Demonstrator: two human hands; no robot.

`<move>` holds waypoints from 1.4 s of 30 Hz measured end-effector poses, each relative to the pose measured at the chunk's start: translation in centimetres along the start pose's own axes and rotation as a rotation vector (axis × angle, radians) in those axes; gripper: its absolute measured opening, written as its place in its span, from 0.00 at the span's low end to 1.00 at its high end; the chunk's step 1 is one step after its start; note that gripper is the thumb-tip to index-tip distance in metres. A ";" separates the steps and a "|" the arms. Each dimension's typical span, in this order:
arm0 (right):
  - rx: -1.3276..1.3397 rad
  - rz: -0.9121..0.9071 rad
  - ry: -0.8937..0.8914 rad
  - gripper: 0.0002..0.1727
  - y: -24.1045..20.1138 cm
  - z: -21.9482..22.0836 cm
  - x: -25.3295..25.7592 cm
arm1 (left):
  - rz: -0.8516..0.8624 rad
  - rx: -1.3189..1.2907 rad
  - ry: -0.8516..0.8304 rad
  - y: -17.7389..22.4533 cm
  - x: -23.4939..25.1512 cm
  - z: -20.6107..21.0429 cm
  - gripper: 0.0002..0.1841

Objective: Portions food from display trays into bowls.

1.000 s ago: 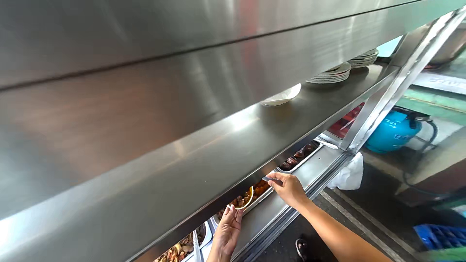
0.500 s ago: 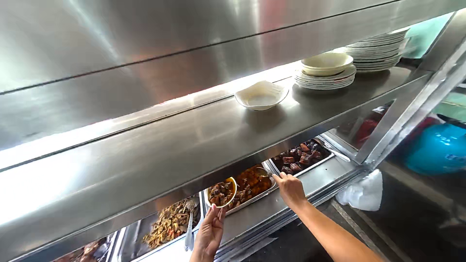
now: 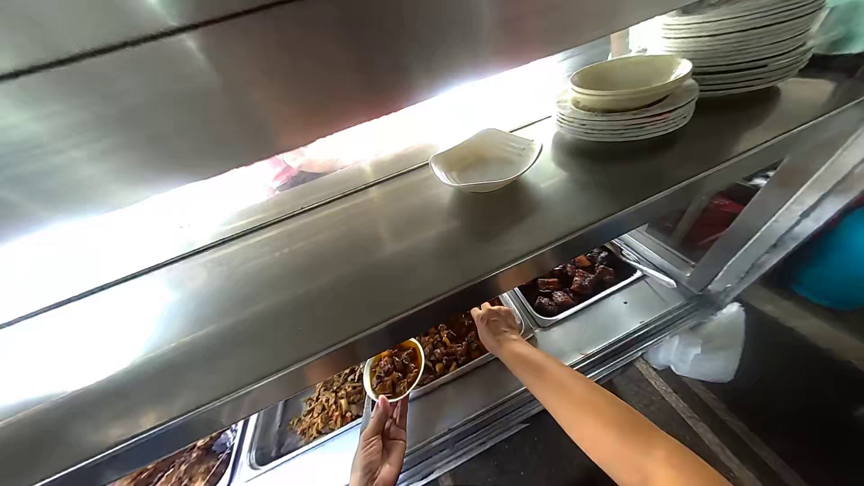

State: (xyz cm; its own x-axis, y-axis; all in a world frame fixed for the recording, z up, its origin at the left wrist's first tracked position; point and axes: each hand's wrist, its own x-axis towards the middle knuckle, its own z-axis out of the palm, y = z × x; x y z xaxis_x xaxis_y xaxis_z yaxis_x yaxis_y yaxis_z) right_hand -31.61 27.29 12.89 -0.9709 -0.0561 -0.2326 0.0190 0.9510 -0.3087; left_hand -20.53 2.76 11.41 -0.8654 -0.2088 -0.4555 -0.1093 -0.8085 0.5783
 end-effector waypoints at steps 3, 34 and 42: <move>0.124 0.118 -0.176 0.19 -0.6 -1.1 0.8 | -0.035 -0.017 -0.014 0.8 0.8 -0.6 0.11; 0.225 0.168 -0.127 0.18 3.9 -2.5 -5.0 | -0.197 0.026 -0.173 2.1 4.4 -1.2 0.09; 0.281 0.038 0.108 0.17 3.3 -8.2 -11.1 | -0.212 0.041 -0.180 -1.2 2.0 0.4 0.09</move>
State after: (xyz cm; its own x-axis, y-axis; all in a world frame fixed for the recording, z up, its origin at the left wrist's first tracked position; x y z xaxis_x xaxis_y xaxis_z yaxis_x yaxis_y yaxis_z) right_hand -22.69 33.51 22.00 -0.9878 0.0247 -0.1536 0.1059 0.8298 -0.5480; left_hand -22.33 3.58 10.09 -0.8936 0.0664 -0.4440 -0.3136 -0.8001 0.5114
